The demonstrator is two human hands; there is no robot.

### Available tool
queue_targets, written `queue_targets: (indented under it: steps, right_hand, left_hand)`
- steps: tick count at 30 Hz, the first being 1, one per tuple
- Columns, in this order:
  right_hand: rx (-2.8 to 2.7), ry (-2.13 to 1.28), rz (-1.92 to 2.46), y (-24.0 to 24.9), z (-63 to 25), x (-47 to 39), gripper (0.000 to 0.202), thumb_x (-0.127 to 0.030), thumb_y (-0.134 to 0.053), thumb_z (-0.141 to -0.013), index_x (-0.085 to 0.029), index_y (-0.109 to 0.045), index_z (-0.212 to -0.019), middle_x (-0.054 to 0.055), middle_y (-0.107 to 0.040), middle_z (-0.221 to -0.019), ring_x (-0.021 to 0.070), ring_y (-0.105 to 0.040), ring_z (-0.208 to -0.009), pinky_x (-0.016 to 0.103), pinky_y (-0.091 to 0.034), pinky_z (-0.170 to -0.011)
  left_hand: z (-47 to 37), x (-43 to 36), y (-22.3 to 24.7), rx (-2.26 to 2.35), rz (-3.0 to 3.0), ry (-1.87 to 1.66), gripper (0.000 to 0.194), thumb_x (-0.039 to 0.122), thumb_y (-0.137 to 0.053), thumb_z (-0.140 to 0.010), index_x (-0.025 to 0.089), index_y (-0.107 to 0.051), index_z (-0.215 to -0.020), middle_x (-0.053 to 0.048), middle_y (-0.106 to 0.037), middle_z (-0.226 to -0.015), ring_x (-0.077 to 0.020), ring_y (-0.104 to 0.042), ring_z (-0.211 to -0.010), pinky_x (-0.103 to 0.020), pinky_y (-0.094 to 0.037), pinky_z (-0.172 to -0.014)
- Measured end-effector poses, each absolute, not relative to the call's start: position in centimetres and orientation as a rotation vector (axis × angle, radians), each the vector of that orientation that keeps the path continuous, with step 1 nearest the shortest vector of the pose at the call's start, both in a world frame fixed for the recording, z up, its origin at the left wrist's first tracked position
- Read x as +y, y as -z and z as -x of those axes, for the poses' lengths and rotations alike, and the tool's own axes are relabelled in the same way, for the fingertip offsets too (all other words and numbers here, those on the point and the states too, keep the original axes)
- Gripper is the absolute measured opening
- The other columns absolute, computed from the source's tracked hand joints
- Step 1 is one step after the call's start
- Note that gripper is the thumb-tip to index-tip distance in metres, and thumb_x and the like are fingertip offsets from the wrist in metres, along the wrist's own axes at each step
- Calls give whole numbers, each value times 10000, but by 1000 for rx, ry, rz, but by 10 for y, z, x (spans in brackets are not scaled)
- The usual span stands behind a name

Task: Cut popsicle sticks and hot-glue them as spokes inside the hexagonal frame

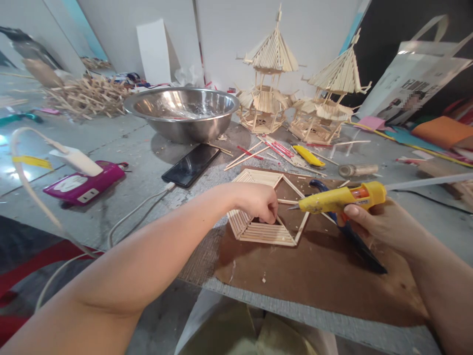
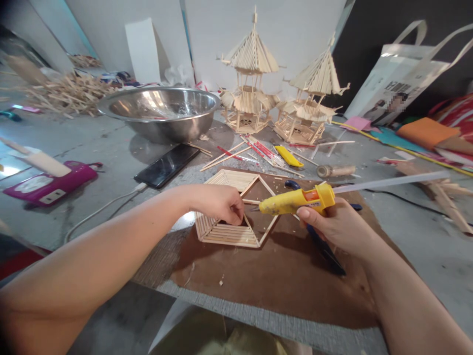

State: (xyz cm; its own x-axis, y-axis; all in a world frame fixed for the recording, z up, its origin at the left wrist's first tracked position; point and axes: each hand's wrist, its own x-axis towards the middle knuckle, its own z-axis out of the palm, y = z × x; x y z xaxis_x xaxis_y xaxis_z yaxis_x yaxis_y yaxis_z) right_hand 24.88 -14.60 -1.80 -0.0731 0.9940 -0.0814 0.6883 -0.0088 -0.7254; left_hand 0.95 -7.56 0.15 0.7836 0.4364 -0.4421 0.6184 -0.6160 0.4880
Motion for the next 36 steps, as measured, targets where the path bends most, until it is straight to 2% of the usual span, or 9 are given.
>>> queue_targets:
  steps: [18, 29, 36]
  right_hand:
    - [-1828, -845, 1725, 16, -247, -147, 414, -559, -461, -658, -165, -543, -560, -7, -456, -375, 94, -392, -328, 221, -313, -313]
    - [-1818, -841, 1702, 18, -249, -146, 396, -566, -469, -643, -194, -537, -528, -5, -451, -371, 105, -391, -320, 235, -314, -300]
    - [-1844, -843, 1709, 15, -247, -147, 420, -569, -455, -654, -173, -544, -545, -4, -449, -369, 100, -392, -327, 231, -315, -318]
  left_hand:
    - [-10, -79, -4, 761, -2378, 399, 198, 220, -483, -655, 136, -635, -750, 6, -606, -630, -70, -458, -538, -171, -310, -478]
    - [-9, -78, -5, 807, -2312, 388, 216, 239, -466, -666, 133, -637, -747, -3, -609, -630, -73, -471, -547, -180, -328, -513]
    - [-8, -76, -4, 813, -2297, 385, 222, 247, -472, -656, 134, -633, -759, -9, -610, -640, -76, -476, -551, -185, -335, -514]
